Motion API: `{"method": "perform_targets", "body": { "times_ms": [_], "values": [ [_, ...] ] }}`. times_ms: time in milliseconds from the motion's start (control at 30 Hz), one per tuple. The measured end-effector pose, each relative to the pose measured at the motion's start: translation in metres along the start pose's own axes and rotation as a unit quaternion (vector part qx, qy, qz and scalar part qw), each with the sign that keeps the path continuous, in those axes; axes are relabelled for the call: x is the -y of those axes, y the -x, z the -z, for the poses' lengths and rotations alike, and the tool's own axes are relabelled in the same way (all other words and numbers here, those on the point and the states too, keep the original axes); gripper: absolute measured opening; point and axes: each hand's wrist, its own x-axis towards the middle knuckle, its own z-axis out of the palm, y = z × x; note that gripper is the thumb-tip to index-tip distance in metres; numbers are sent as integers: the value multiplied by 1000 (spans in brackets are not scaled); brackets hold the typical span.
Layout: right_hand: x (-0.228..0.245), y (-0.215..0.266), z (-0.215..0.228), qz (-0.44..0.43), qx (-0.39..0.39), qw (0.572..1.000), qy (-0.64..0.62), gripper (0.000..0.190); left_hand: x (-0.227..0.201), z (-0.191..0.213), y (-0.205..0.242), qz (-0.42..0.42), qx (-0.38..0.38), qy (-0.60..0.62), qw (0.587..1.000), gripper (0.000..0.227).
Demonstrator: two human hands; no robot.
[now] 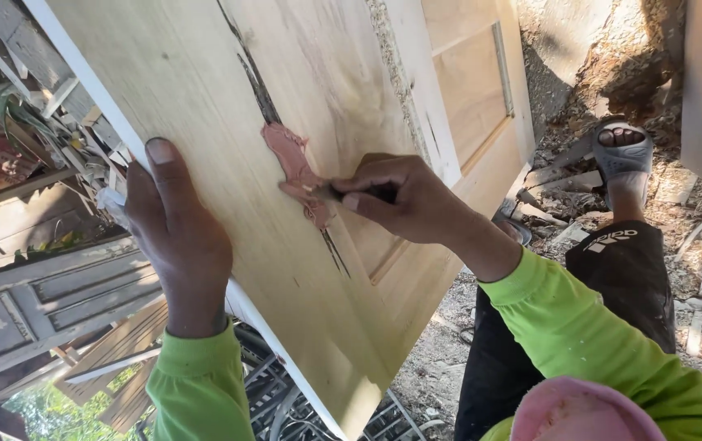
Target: Applying wood filler to a wooden door using a putty knife and a brush to repair cracks
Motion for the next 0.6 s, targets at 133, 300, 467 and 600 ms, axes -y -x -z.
{"method": "perform_targets", "body": {
  "times_ms": [133, 300, 467, 600],
  "values": [
    [-12, 3, 7, 34, 71, 996, -40, 19, 3, -2, -2, 0, -18, -1, 1000, 44],
    [-23, 23, 1, 43, 68, 996, -34, 20, 4, -2, -4, -10, -7, -8, 1000, 43],
    [-18, 41, -7, 12, 50, 999, 17, 18, 1, -2, -2, -30, 7, 1, 1000, 41],
    [-23, 59, -14, -8, 55, 998, 9, 25, 3, -1, 0, -7, -7, -13, 1000, 42]
  ]
}}
